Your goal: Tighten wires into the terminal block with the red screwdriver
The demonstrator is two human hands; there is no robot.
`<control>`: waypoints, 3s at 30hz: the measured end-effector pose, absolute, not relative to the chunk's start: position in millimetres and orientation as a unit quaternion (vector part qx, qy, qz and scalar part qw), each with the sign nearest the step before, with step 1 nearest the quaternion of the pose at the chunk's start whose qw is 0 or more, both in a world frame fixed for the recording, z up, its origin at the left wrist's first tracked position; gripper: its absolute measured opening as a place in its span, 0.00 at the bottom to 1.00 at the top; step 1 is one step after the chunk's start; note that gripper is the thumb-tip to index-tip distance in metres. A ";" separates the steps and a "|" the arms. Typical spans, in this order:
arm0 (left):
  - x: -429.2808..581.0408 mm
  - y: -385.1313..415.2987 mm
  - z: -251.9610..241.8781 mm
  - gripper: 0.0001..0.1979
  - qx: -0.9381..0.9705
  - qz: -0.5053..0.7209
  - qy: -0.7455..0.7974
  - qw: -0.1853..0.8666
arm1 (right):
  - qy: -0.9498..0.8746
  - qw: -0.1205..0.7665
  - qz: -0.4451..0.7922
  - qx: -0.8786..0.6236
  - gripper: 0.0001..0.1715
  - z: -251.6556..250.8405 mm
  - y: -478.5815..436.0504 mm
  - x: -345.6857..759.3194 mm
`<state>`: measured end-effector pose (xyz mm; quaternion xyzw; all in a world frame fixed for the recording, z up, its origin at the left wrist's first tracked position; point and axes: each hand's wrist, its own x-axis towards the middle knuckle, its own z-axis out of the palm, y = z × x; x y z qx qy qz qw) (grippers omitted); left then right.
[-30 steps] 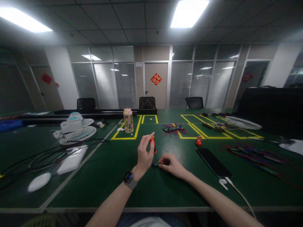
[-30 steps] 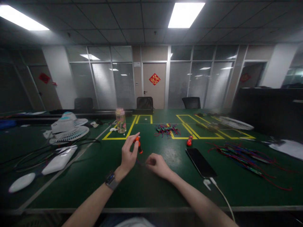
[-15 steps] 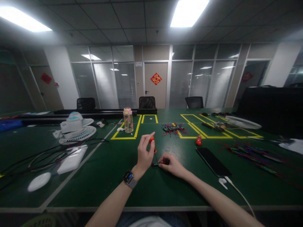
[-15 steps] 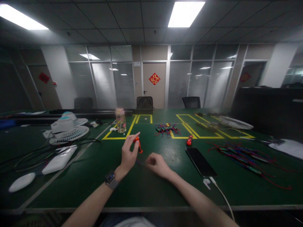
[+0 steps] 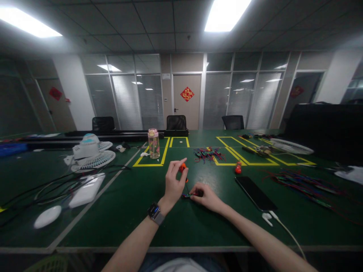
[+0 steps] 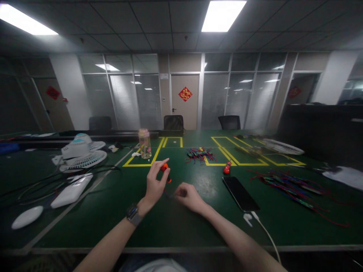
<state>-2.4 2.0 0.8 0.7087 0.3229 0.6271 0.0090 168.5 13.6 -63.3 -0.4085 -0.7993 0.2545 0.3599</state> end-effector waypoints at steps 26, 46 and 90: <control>-2.2 -0.5 1.1 0.16 0.710 0.630 0.316 0.006 | -0.796 0.359 0.263 -0.410 0.04 -61.3 12.0 168.4; -4.4 -2.4 1.7 0.17 0.719 0.619 0.315 0.014 | -0.804 0.356 0.260 -0.400 0.04 -61.5 12.7 169.8; -2.7 0.8 -0.9 0.15 0.711 0.627 0.320 -0.018 | -0.799 0.363 0.268 -0.399 0.03 -62.7 12.9 169.2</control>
